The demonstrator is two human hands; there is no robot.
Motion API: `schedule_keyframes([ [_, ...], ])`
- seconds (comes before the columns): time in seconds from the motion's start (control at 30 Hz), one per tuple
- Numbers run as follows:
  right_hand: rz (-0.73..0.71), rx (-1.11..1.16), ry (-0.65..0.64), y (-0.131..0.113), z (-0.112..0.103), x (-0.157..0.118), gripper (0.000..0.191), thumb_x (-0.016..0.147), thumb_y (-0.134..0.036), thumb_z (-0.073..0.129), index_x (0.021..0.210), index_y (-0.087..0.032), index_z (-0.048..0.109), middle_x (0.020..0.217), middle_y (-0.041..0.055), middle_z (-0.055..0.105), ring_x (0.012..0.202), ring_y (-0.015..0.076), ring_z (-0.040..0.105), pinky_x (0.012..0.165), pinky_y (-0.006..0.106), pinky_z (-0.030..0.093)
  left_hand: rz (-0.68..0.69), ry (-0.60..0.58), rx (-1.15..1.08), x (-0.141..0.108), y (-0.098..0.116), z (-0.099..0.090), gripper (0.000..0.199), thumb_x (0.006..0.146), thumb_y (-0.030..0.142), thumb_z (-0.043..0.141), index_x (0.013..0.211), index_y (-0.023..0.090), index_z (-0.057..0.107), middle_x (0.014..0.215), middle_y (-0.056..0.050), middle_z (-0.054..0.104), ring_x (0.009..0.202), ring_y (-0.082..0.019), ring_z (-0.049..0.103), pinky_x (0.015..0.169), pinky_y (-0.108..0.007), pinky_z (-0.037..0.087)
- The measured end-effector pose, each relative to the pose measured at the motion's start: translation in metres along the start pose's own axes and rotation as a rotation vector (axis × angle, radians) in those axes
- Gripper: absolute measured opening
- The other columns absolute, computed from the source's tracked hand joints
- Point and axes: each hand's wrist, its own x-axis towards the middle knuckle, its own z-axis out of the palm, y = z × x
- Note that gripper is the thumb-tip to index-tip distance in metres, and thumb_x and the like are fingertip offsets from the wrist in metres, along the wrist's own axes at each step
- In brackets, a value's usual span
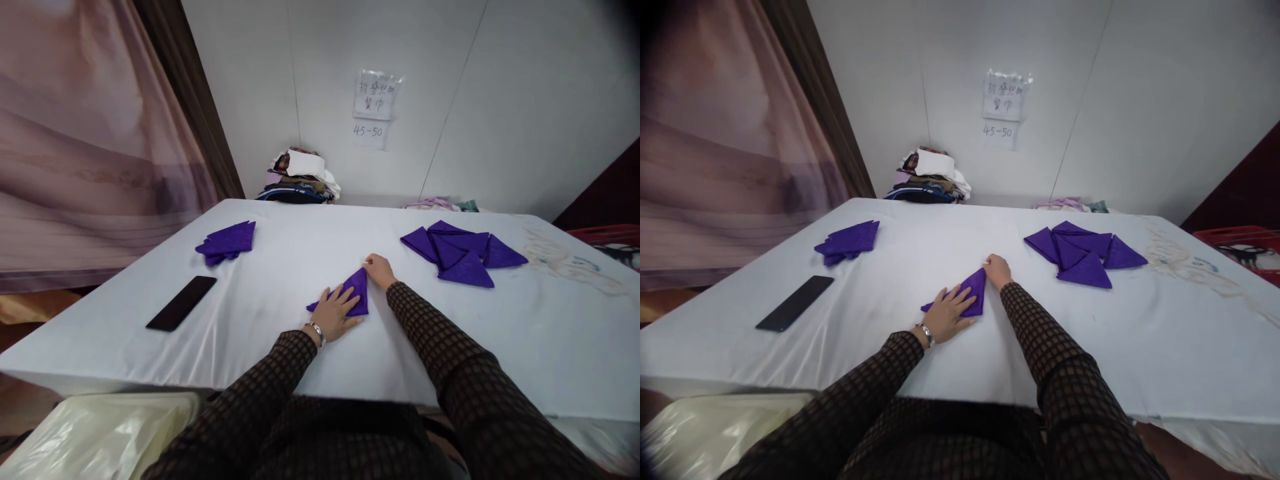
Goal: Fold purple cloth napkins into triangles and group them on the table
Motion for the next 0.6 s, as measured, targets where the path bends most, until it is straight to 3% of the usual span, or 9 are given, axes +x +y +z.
schedule_keyframes([
  [0.1, -0.129, 0.031, 0.036, -0.017, -0.004, -0.024, 0.03, 0.09, -0.025, 0.045, 0.115, -0.015, 0.058, 0.12, 0.0125, 0.058, 0.112, 0.0214, 0.051, 0.096, 0.036, 0.039, -0.003, 0.011, -0.002, -0.001, 0.0, 0.001, 0.061, 0.088, 0.062, 0.029, 0.138, 0.029, 0.039, 0.149, -0.003, 0.033, 0.138, -0.029, 0.022, 0.11, -0.056, 0.017],
  [0.17, -0.272, 0.057, -0.008, -0.032, -0.001, -0.047, 0.035, 0.091, -0.031, 0.045, 0.122, -0.018, 0.054, 0.131, 0.0097, 0.052, 0.123, 0.0197, 0.043, 0.104, 0.035, 0.033, 0.002, 0.022, -0.006, -0.001, 0.0, 0.001, 0.06, 0.088, 0.061, 0.032, 0.137, 0.029, 0.04, 0.146, -0.004, 0.038, 0.137, -0.029, 0.024, 0.111, -0.056, 0.016],
  [0.3, -0.582, 0.076, -0.293, -0.053, 0.008, -0.081, 0.058, 0.09, -0.051, 0.041, 0.138, -0.018, 0.041, 0.147, 0.011, 0.035, 0.137, 0.0235, 0.025, 0.112, 0.044, 0.017, 0.013, 0.065, 0.024, -0.002, 0.001, 0.002, 0.057, 0.088, 0.053, 0.041, 0.139, 0.027, 0.039, 0.144, -0.006, 0.042, 0.137, -0.029, 0.024, 0.113, -0.053, 0.011],
  [0.43, -0.491, -0.002, -0.456, -0.048, 0.01, -0.074, 0.068, 0.093, -0.057, 0.027, 0.145, -0.014, 0.028, 0.152, 0.0131, 0.023, 0.141, 0.0252, 0.014, 0.113, 0.046, 0.011, -0.002, 0.042, 0.031, -0.002, 0.002, 0.001, 0.06, 0.088, 0.057, 0.039, 0.138, 0.026, 0.04, 0.144, -0.006, 0.041, 0.137, -0.029, 0.023, 0.112, -0.054, 0.014],
  [0.6, -0.474, -0.097, -0.46, -0.03, 0.012, -0.047, 0.066, 0.094, -0.054, 0.023, 0.145, -0.013, 0.027, 0.152, 0.0121, 0.022, 0.141, 0.023, 0.013, 0.113, 0.043, 0.01, 0.001, 0.035, 0.013, -0.002, 0.002, 0.0, 0.056, 0.089, 0.059, 0.035, 0.136, 0.029, 0.042, 0.141, -0.004, 0.046, 0.135, -0.028, 0.029, 0.111, -0.056, 0.018],
])
